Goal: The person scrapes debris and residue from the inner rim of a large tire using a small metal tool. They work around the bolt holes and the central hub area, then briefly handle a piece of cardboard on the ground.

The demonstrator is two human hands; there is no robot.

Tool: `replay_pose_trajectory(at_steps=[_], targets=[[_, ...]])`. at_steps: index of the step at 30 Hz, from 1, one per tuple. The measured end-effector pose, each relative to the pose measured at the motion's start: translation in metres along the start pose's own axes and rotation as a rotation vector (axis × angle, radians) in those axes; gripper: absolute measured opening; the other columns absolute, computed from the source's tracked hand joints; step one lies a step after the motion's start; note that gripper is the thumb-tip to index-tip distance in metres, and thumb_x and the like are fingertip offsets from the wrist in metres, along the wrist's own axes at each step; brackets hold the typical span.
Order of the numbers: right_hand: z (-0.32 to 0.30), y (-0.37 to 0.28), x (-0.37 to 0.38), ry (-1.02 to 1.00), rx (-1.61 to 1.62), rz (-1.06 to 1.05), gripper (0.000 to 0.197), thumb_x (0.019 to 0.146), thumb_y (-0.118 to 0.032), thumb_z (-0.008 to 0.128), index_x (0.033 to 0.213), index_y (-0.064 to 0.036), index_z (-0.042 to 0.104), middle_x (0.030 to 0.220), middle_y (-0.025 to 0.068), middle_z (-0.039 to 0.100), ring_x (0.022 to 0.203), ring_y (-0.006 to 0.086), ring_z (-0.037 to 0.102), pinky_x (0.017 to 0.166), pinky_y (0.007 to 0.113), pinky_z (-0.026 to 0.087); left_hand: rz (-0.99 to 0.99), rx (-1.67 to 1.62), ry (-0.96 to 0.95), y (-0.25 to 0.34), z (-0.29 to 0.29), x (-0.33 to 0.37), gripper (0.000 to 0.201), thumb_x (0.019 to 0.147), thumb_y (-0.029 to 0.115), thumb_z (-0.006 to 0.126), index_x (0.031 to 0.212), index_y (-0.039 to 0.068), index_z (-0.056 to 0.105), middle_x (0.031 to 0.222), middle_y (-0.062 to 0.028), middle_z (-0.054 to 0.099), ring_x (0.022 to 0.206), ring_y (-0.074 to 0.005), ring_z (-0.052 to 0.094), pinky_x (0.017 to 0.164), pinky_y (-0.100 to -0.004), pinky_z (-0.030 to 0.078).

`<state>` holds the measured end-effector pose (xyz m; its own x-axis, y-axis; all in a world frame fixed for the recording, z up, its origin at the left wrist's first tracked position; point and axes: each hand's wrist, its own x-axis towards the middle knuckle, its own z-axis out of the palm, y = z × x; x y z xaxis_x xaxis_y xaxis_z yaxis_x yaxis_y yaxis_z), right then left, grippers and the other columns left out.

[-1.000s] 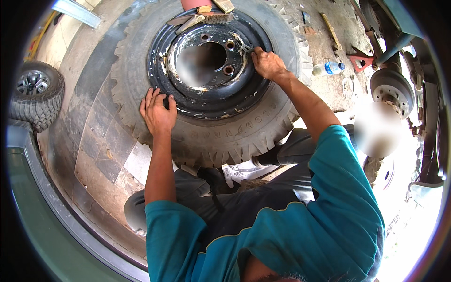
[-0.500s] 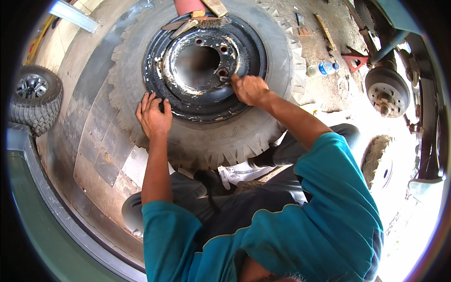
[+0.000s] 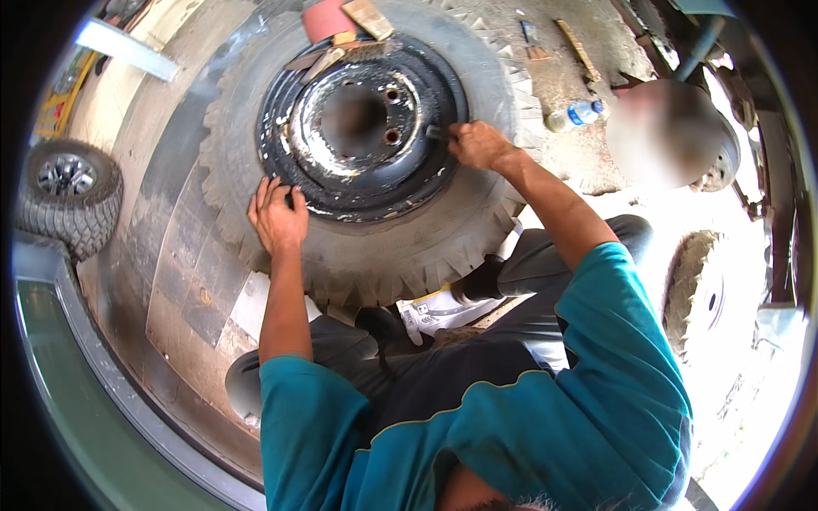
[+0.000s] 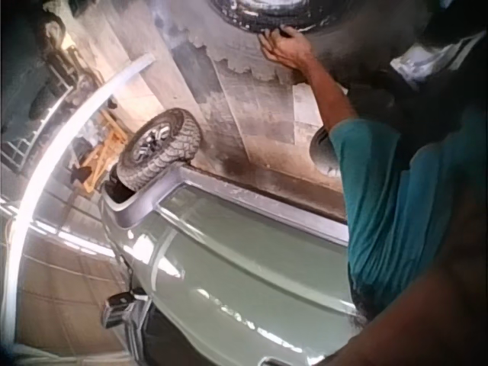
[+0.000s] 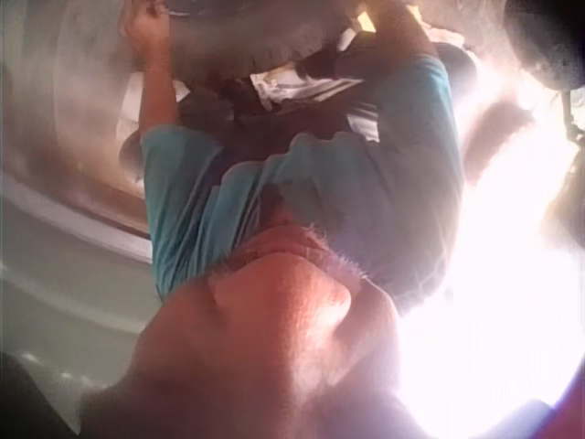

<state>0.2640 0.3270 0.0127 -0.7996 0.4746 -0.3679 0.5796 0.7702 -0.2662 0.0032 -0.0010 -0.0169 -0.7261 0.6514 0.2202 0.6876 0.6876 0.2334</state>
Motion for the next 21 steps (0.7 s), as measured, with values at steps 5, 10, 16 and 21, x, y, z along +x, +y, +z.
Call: replay_pose_trajectory(at_steps=[5, 10, 16, 21], targets=[[-0.023, -0.018, -0.011, -0.102, -0.168, -0.154, 0.036, 0.103, -0.023, 0.057, 0.135, -0.0132, 0.069, 0.117, 0.0215, 0.077, 0.112, 0.0377, 0.075, 0.1, 0.052, 0.059, -0.012, 0.017, -0.005, -0.002, -0.003, -0.003, 0.03, 0.097, 0.03, 0.068, 0.107, 0.006, 0.081, 0.139, -0.0088, 0.073, 0.146, -0.0253, 0.054, 0.125, -0.0453, 0.031], [-0.001, 0.01, -0.004, 0.195, -0.345, -0.386, 0.034, 0.101, -0.015, 0.054, 0.129, -0.0157, 0.073, 0.118, 0.0179, 0.078, 0.111, 0.0348, 0.076, 0.099, 0.049, 0.059, 0.024, 0.036, -0.013, 0.002, -0.001, 0.001, 0.03, 0.098, 0.029, 0.068, 0.108, 0.004, 0.081, 0.14, -0.0089, 0.073, 0.146, -0.0252, 0.054, 0.126, -0.0448, 0.031], [-0.088, 0.036, -0.032, -0.046, -0.275, -0.25, 0.031, 0.1, -0.026, 0.059, 0.124, -0.011, 0.071, 0.106, 0.0204, 0.079, 0.105, 0.0383, 0.076, 0.092, 0.049, 0.062, 0.046, 0.056, 0.0, -0.004, 0.007, 0.002, 0.032, 0.099, 0.031, 0.068, 0.109, 0.004, 0.08, 0.139, -0.009, 0.073, 0.145, -0.0264, 0.054, 0.124, -0.0463, 0.033], [-0.158, 0.085, -0.101, 0.131, -0.387, -0.088, 0.038, 0.107, -0.03, 0.063, 0.14, -0.0109, 0.066, 0.117, 0.0177, 0.077, 0.105, 0.033, 0.076, 0.092, 0.045, 0.062, 0.05, 0.076, -0.03, -0.008, 0.0, -0.001, 0.032, 0.1, 0.032, 0.068, 0.11, 0.004, 0.08, 0.139, -0.01, 0.073, 0.146, -0.0277, 0.054, 0.124, -0.0478, 0.034]])
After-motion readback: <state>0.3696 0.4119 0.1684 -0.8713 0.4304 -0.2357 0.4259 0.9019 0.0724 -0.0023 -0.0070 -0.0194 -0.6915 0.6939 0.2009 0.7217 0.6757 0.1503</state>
